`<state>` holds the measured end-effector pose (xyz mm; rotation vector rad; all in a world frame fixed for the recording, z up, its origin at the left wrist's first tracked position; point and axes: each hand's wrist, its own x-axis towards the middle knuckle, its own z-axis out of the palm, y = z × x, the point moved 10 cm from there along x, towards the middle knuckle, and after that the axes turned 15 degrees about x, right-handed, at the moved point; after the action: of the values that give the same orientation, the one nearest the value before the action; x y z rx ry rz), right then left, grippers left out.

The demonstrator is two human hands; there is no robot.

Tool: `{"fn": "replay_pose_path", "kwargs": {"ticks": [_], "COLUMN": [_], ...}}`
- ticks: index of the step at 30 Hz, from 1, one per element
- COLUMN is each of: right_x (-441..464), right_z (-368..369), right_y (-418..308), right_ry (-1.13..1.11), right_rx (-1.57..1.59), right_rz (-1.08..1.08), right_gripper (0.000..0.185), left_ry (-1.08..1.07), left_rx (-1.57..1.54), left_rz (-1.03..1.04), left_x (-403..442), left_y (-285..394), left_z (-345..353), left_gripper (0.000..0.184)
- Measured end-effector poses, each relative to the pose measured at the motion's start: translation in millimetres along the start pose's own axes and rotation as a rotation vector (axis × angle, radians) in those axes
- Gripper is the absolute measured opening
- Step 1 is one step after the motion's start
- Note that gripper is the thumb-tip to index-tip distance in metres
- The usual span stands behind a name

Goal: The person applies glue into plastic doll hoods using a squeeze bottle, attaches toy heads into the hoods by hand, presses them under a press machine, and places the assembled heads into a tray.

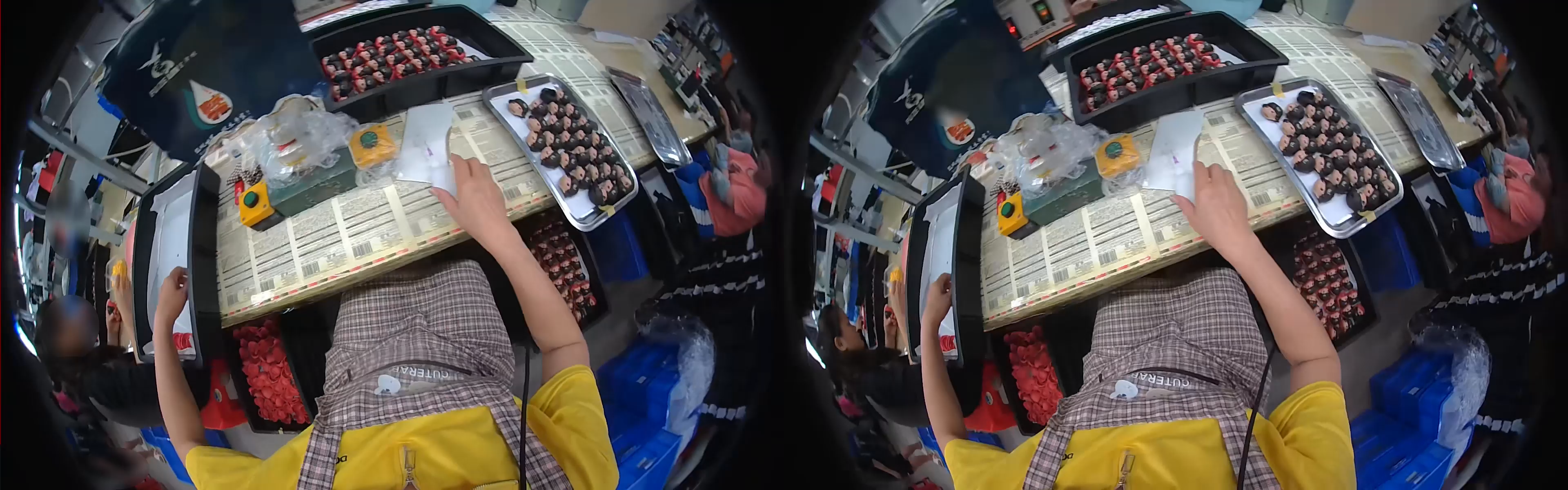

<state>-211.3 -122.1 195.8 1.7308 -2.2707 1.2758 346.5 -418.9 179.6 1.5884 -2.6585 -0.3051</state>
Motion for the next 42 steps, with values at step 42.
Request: {"fn": "replay_pose_path", "kwargs": {"ticks": [42], "right_x": [-291.9], "right_z": [27.3], "right_y": [320.4], "right_ry": [-0.155], "right_rx": [-0.099], "right_rz": [0.930], "right_gripper": [0.065], "left_ry": [-0.533], "left_rx": [-0.457], "left_rz": [1.021], "left_x": [-180.0], "left_y": [565.3], "left_z": [115.7], "left_gripper": [0.054]}}
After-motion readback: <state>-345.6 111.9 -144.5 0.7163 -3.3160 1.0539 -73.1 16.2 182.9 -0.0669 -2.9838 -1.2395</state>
